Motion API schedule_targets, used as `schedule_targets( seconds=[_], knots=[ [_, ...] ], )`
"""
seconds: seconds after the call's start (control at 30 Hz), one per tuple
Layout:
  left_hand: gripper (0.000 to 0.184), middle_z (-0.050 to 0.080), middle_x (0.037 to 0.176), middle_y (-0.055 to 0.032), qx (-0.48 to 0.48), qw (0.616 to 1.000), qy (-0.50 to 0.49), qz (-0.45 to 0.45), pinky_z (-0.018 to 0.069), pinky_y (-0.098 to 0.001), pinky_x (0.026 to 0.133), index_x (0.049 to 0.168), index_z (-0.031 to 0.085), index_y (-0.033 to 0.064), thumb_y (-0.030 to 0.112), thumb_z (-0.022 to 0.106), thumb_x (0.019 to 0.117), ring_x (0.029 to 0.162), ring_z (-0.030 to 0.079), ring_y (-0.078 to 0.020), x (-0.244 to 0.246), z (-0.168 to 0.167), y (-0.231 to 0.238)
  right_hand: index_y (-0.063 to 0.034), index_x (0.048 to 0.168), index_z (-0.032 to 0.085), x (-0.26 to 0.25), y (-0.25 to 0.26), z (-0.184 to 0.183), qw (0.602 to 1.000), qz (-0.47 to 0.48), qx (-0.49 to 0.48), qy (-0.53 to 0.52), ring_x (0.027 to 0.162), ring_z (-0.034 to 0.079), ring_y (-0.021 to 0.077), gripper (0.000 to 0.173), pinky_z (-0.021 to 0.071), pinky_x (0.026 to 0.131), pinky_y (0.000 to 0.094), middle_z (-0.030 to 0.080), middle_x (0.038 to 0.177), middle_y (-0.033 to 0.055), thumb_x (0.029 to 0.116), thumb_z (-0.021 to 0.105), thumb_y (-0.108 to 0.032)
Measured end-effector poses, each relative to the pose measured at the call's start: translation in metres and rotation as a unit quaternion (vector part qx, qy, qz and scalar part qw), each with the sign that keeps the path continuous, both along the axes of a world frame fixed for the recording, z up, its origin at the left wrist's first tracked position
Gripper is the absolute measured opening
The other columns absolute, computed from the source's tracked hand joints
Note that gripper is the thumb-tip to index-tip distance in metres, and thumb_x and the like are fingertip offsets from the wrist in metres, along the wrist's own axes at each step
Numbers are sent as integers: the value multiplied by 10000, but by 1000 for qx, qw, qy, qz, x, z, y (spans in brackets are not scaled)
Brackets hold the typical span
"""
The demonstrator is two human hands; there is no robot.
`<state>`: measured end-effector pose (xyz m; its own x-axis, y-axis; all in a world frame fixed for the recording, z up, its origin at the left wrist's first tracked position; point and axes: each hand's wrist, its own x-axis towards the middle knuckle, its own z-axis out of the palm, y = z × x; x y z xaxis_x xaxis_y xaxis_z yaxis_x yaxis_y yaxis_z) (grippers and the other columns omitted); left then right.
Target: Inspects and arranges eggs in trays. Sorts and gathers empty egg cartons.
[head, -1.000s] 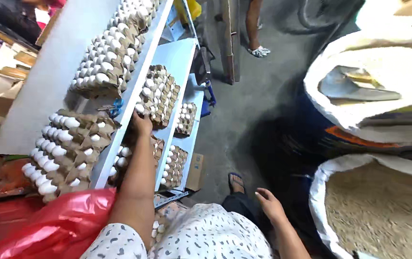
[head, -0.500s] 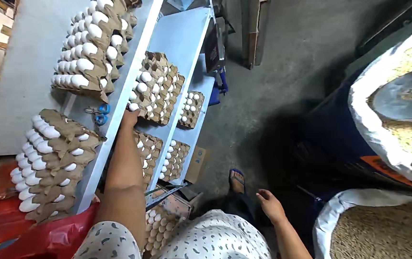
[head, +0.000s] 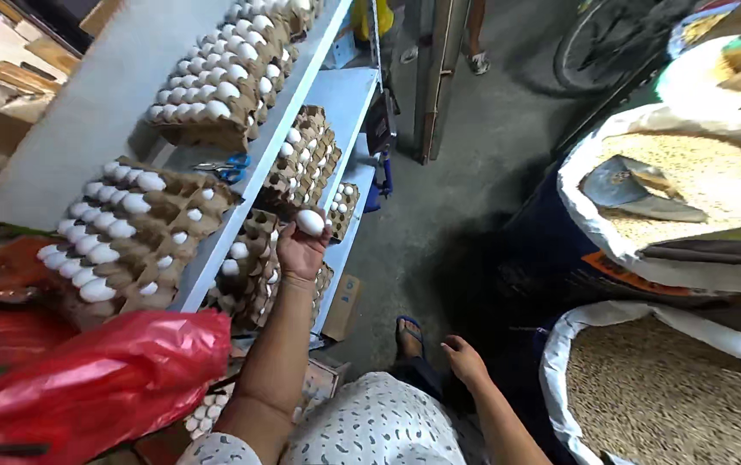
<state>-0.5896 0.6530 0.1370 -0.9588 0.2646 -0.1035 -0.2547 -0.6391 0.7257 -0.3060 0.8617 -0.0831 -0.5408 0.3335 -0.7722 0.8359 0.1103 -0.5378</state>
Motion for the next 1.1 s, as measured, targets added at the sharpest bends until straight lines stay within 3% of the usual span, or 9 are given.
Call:
schedule_targets(
  seconds=[0.13, 0.37, 0.43, 0.5, 0.57, 0.77, 0.87, 0.93, 1.1],
  knots=[
    [958, 635, 1384, -113, 83, 989, -29, -115, 620, -386, 841, 1453, 521, 218, 868, 86, 900, 1130, 698, -285, 59, 14, -45, -2, 1403, 565, 20, -65, 18, 999, 20, 19, 29, 1312, 563, 394, 412, 409, 1120, 593, 600, 1385, 249, 1053, 573, -220],
    [1100, 638, 1379, -132, 34, 967, -49, -249, 633, -429, 731, 1503, 470, 323, 1018, 116, 727, 1099, 706, -329, 158, 30, -146, -35, 1413, 569, 65, -194, 38, 994, 105, -12, 3, 1316, 566, 360, 428, 429, 1114, 564, 598, 1399, 225, 1052, 576, -264],
    [1018, 694, 1275, -96, -41, 957, -92, -273, 617, -372, 667, 1458, 503, 312, 958, 63, 806, 991, 732, -271, 193, 20, -182, -22, 1427, 550, 81, -230, 42, 990, 139, -26, -3, 1343, 545, 355, 430, 415, 1130, 554, 578, 1428, 223, 1059, 565, -243],
    [677, 707, 1137, -81, -104, 942, -112, -300, 600, -313, 660, 1393, 527, 199, 642, 154, 1043, 914, 720, -207, 230, -6, -224, -14, 1438, 540, 100, -259, 39, 982, 185, -24, -16, 1359, 534, 350, 431, 405, 1140, 550, 568, 1445, 220, 1062, 556, -225],
    [432, 691, 1049, -76, -199, 908, -171, -327, 575, -277, 667, 1365, 549, 135, 384, 309, 1106, 838, 687, -156, 274, -39, -277, -4, 1433, 538, 120, -284, 32, 972, 233, -21, -33, 1355, 538, 353, 431, 405, 1142, 547, 571, 1439, 226, 1064, 557, -227],
    [345, 636, 994, -117, -338, 827, -428, -134, 542, -362, 664, 1345, 568, 85, 249, 457, 1063, 756, 620, -201, 447, -131, -450, 9, 1427, 541, 185, -332, 8, 947, 309, -19, -82, 1342, 541, 386, 409, 407, 1131, 563, 568, 1427, 256, 1073, 528, -196],
    [514, 537, 1336, -220, -399, 786, -461, -101, 529, -451, 872, 1531, 387, 87, 54, 420, 1020, 1063, 589, -299, 497, -137, -527, 2, 1422, 552, 219, -358, 3, 942, 314, -8, -117, 1353, 528, 401, 407, 396, 1132, 580, 573, 1422, 256, 1076, 526, -210],
    [561, 488, 1427, -260, -445, 762, -463, -84, 525, -479, 934, 1551, 343, 55, 48, 480, 1007, 1170, 573, -345, 510, -140, -568, -2, 1408, 569, 238, -378, 3, 949, 291, -6, -124, 1345, 537, 393, 399, 400, 1131, 578, 580, 1414, 254, 1077, 521, -220],
    [496, 605, 1265, -244, -559, 717, -416, -9, 554, -421, 859, 1419, 499, -3, 167, 653, 980, 998, 644, -290, 466, -153, -654, -6, 1383, 587, 255, -444, 2, 954, 267, -56, -124, 1316, 559, 371, 391, 428, 1111, 564, 595, 1393, 241, 1067, 540, -233]
  ],
)
